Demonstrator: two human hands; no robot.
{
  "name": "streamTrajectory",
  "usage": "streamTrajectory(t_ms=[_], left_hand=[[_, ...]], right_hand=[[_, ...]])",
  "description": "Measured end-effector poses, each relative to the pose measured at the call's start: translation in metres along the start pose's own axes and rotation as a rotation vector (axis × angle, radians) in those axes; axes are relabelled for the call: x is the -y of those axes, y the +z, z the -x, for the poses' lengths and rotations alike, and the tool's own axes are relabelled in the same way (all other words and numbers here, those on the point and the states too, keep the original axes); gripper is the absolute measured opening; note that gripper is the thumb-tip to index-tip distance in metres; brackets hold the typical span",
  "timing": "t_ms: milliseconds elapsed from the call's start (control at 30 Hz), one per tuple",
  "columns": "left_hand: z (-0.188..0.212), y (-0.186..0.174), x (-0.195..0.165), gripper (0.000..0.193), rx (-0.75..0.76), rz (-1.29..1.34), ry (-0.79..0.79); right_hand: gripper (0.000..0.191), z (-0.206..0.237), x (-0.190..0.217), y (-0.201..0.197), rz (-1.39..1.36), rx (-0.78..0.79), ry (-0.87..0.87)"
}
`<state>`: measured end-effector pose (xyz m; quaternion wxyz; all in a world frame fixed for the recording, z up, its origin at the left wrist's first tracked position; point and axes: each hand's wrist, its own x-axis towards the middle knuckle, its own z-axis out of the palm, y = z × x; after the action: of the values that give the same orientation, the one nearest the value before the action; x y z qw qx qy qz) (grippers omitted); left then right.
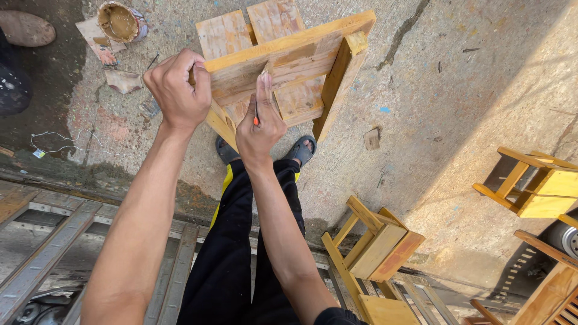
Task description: The person sits on the ground with a small wooden chair across their legs and presses wood filler into holes and seams on the chair frame using a small applicator block. They rotate the chair to reach different sides, dip the applicator into a filler can on the ground, and later smooth the filled areas with a small hand tool.
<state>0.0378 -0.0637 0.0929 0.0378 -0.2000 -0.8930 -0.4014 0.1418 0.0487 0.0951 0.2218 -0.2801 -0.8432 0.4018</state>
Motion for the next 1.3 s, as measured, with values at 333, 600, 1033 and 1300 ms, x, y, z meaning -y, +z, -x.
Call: streamTrajectory(t_ms=[333,600,1033,1300], left_hand=[[0.005,0.000,0.002,0.011,0.002,-0.022,-0.034],[-0.003,0.002,0.010,0.010,0.004,-0.011,0.003],[-0.007,0.007,0.004,0.013,-0.007,0.008,-0.016],[-0.009,0.011,0.001,0.012,-0.018,0.006,-0.014]], right_hand=[[0.030,-0.053,-0.046,-0.041,-0.202,-0.241,0.197],[0.025,-0.011,-0.010,-0.009,-0.188,0.007,0.065],[0.027,-0.064,-0.025,-0.032,-0.151,-0.149,0.223],[0.027,-0.017,0.000,-0.016,-0.215,-0.053,0.097]])
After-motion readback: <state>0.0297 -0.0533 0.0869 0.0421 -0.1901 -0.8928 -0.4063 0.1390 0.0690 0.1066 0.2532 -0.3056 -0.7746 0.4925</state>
